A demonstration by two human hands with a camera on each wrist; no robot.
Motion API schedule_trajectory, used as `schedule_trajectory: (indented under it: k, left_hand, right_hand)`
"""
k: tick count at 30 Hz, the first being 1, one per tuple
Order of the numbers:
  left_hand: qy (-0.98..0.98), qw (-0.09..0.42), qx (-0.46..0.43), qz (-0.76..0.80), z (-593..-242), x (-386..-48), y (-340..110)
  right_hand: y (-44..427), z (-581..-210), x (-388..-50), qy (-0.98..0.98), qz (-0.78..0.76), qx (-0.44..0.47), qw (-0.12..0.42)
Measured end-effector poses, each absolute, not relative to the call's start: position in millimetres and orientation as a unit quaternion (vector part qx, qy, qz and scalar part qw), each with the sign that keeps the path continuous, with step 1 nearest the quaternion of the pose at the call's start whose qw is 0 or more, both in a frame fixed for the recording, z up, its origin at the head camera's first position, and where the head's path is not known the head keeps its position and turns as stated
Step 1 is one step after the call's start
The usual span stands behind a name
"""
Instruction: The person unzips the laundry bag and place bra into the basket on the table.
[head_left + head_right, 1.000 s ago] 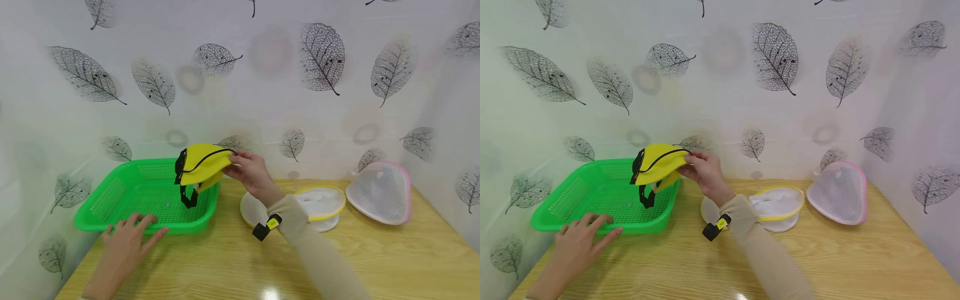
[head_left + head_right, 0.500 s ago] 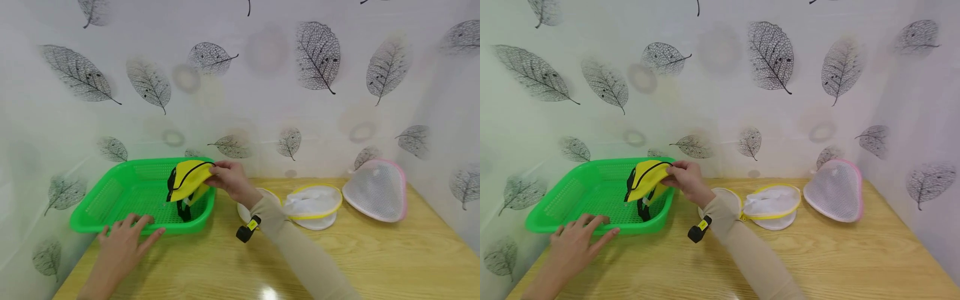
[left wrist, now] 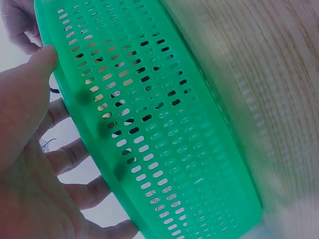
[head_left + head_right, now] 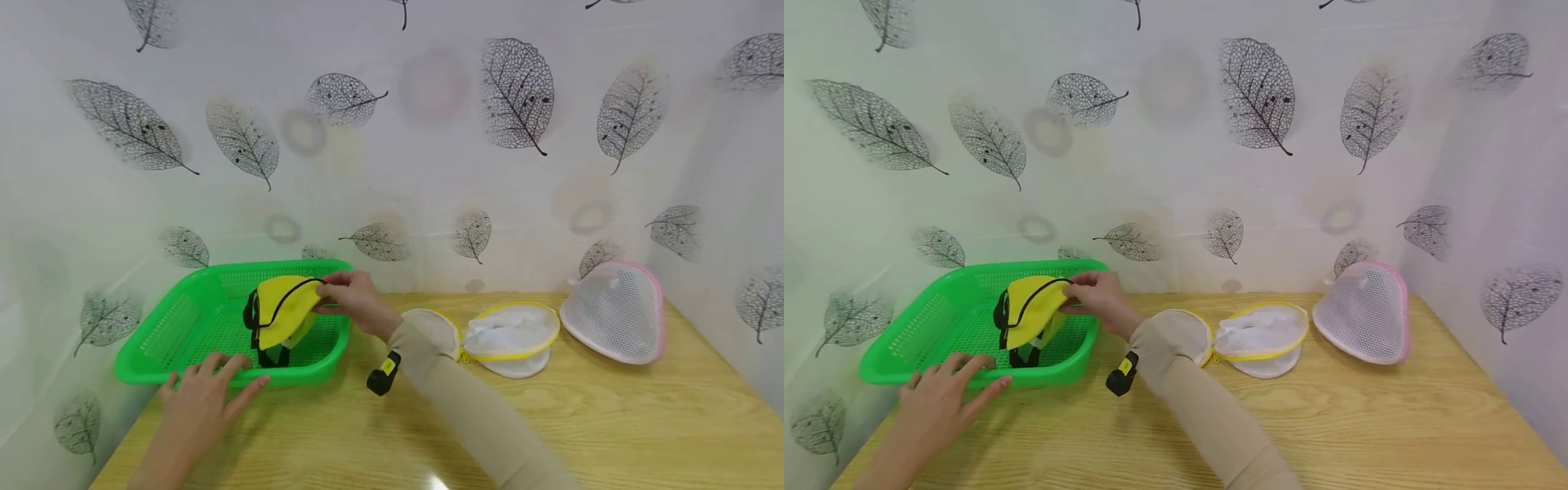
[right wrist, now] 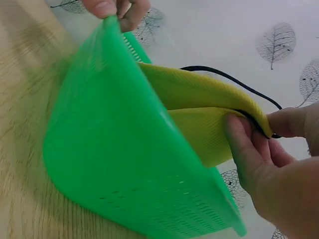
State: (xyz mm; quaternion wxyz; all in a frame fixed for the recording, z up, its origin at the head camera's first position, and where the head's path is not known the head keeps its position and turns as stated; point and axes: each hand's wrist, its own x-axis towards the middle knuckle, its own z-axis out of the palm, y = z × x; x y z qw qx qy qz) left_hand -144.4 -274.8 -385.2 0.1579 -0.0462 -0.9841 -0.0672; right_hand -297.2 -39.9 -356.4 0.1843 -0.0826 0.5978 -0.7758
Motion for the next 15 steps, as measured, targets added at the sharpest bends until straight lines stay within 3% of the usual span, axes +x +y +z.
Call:
schedule_trajectory:
  k: [10, 15]
  left_hand:
    - [-0.983, 0.167, -0.047, -0.065, -387.7, -142.6, -276.0]
    - [-0.981, 0.176, -0.050, -0.064, -387.5, -143.5, -276.1]
  right_hand:
    - [-47.7, -368.9, -291.9, 0.684, -0.707, -0.099, 0.146]
    - [-48.3, -369.3, -288.3, 0.758, -0.629, -0.145, 0.098]
